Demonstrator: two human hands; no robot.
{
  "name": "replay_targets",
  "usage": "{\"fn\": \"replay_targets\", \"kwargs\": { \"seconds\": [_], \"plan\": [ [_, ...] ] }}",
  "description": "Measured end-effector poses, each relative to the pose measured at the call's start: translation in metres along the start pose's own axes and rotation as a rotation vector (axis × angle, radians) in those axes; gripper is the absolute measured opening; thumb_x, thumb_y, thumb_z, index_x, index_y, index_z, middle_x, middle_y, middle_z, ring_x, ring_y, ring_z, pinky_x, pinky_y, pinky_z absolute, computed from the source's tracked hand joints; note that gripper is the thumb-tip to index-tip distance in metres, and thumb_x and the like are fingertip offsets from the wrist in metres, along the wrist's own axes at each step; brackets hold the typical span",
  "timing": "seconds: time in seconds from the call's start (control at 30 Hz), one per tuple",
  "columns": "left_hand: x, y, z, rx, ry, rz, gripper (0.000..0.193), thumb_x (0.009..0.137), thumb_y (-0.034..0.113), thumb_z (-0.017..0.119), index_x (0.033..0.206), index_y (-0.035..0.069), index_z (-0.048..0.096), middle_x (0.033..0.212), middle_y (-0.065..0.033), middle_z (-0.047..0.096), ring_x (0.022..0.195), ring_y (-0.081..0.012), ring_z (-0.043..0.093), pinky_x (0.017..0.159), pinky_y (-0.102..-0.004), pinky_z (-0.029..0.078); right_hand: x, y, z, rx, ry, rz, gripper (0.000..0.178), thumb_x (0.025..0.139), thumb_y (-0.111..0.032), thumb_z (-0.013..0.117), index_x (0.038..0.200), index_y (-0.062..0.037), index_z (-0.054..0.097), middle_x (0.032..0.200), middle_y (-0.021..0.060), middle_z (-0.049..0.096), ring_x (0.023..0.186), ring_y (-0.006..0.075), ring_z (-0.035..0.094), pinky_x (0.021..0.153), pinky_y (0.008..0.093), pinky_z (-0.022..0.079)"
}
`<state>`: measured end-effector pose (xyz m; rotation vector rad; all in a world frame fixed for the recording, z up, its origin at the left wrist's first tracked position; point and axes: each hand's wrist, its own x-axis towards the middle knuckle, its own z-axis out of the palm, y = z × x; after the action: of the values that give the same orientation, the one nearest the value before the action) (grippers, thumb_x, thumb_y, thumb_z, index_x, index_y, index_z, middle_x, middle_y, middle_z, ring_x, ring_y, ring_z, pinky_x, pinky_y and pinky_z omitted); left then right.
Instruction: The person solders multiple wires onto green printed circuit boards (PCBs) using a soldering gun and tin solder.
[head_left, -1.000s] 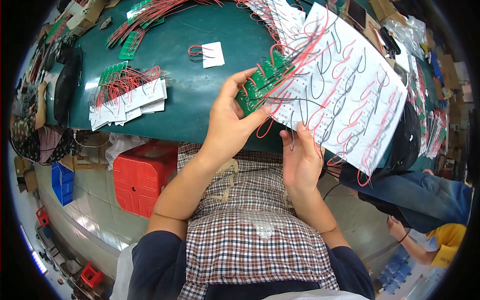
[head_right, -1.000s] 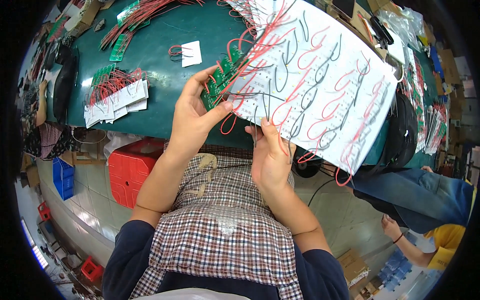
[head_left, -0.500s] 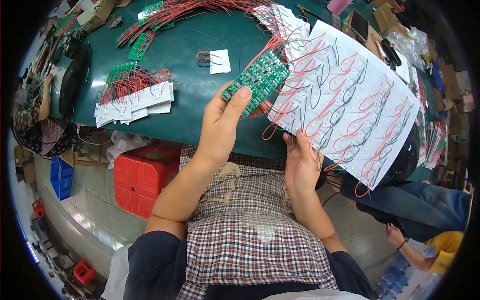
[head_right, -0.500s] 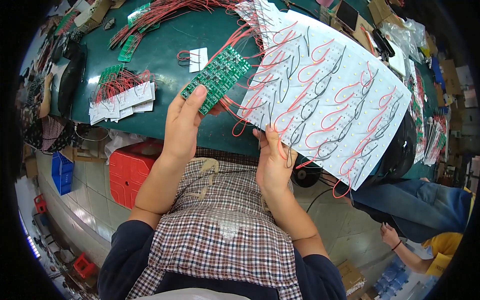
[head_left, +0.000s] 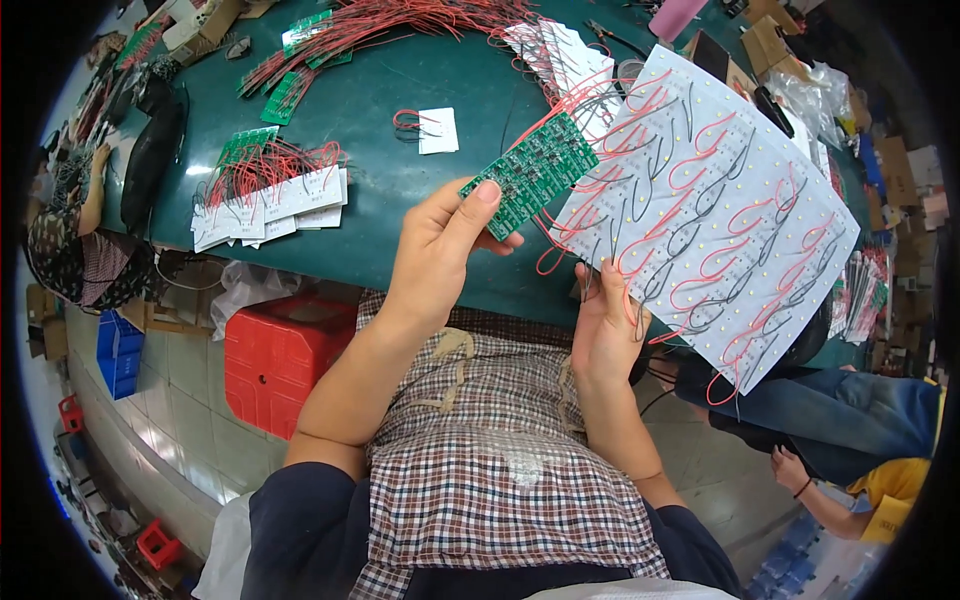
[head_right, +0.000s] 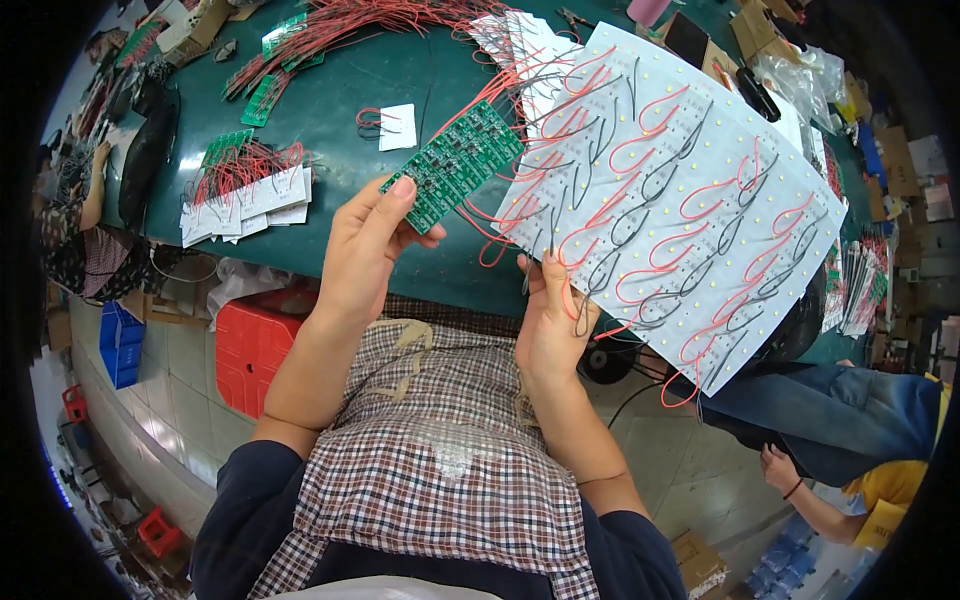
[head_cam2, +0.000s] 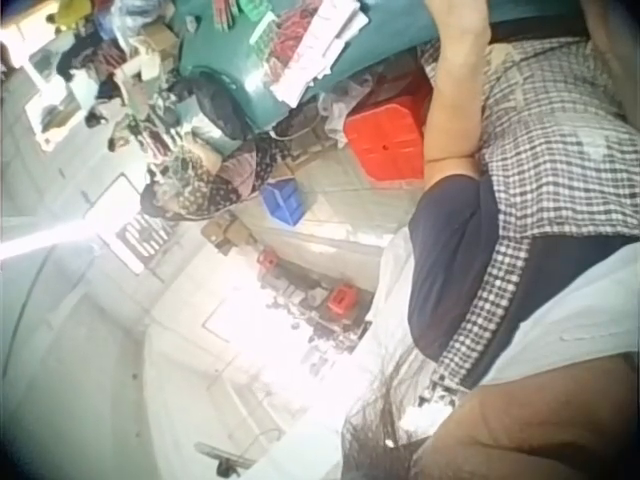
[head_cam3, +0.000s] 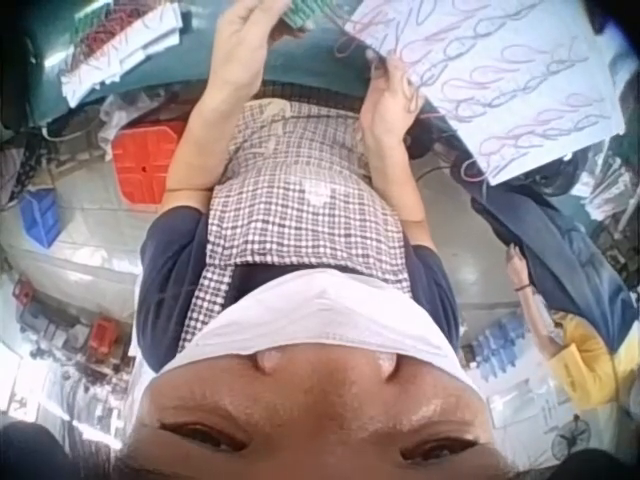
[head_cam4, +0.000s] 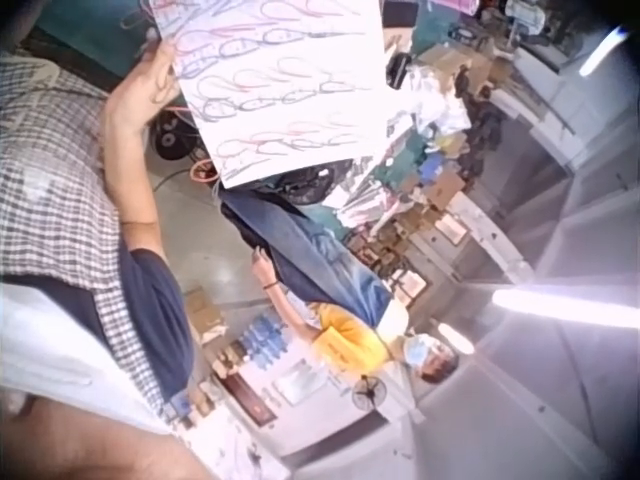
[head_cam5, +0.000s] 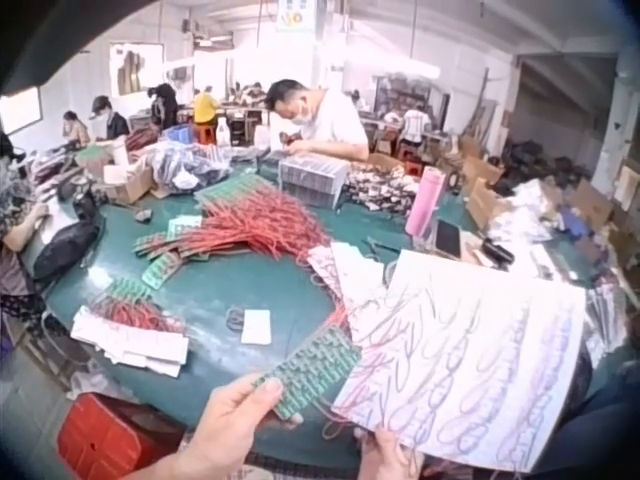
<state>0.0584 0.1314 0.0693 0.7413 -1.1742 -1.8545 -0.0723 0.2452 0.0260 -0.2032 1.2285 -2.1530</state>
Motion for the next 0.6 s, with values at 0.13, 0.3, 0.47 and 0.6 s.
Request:
{"fn": "replay_targets", "kwargs": {
  "seconds": [0.13, 0.3, 0.47, 0.6],
  "plan": [
    [-0.001, -0.001, 0.001, 0.014, -0.020, 0.000, 0.032, 0.097, 0.030, 0.053, 0.104, 0.000, 0.064, 0.090, -0.0047, 0.067, 0.073, -0.0111, 0.063, 0.063, -0.0235, 0.048, 0.000, 0.001, -0.006, 0.008, 0.004, 0.001, 0.008, 0.091, -0.007, 0.060, 0.091, -0.0001, 0.064, 0.099, 0.0067, 0.063, 0.087, 0.0142, 0.059, 0.085, 0.0359, 0.052],
    [-0.001, -0.002, 0.001, 0.051, -0.013, 0.003, 0.032, 0.097, 0.030, 0.054, 0.105, 0.000, 0.064, 0.089, -0.0037, 0.066, 0.074, -0.0102, 0.063, 0.061, -0.0220, 0.045, -0.001, 0.000, -0.005, -0.016, -0.024, -0.017, 0.009, 0.090, -0.010, 0.063, 0.093, -0.0016, 0.064, 0.097, 0.0050, 0.062, 0.088, 0.0140, 0.059, 0.084, 0.0373, 0.053],
    [-0.002, 0.000, 0.002, 0.096, -0.014, -0.012, 0.028, 0.097, 0.027, 0.053, 0.105, 0.002, 0.063, 0.094, -0.0045, 0.067, 0.076, -0.0102, 0.063, 0.062, -0.0207, 0.044, 0.000, 0.002, -0.009, -0.011, -0.035, -0.040, 0.010, 0.091, -0.011, 0.063, 0.096, -0.0015, 0.063, 0.097, 0.0052, 0.062, 0.088, 0.0138, 0.059, 0.084, 0.0371, 0.053],
    [-0.002, 0.000, 0.003, 0.077, -0.032, -0.019, 0.029, 0.097, 0.027, 0.053, 0.107, 0.001, 0.063, 0.095, -0.0045, 0.067, 0.076, -0.0101, 0.063, 0.062, -0.0205, 0.044, 0.002, 0.005, -0.014, -0.014, -0.040, -0.048, 0.012, 0.091, -0.010, 0.062, 0.099, -0.0014, 0.062, 0.099, 0.0053, 0.062, 0.089, 0.0140, 0.059, 0.083, 0.0366, 0.053]
  ]
}}
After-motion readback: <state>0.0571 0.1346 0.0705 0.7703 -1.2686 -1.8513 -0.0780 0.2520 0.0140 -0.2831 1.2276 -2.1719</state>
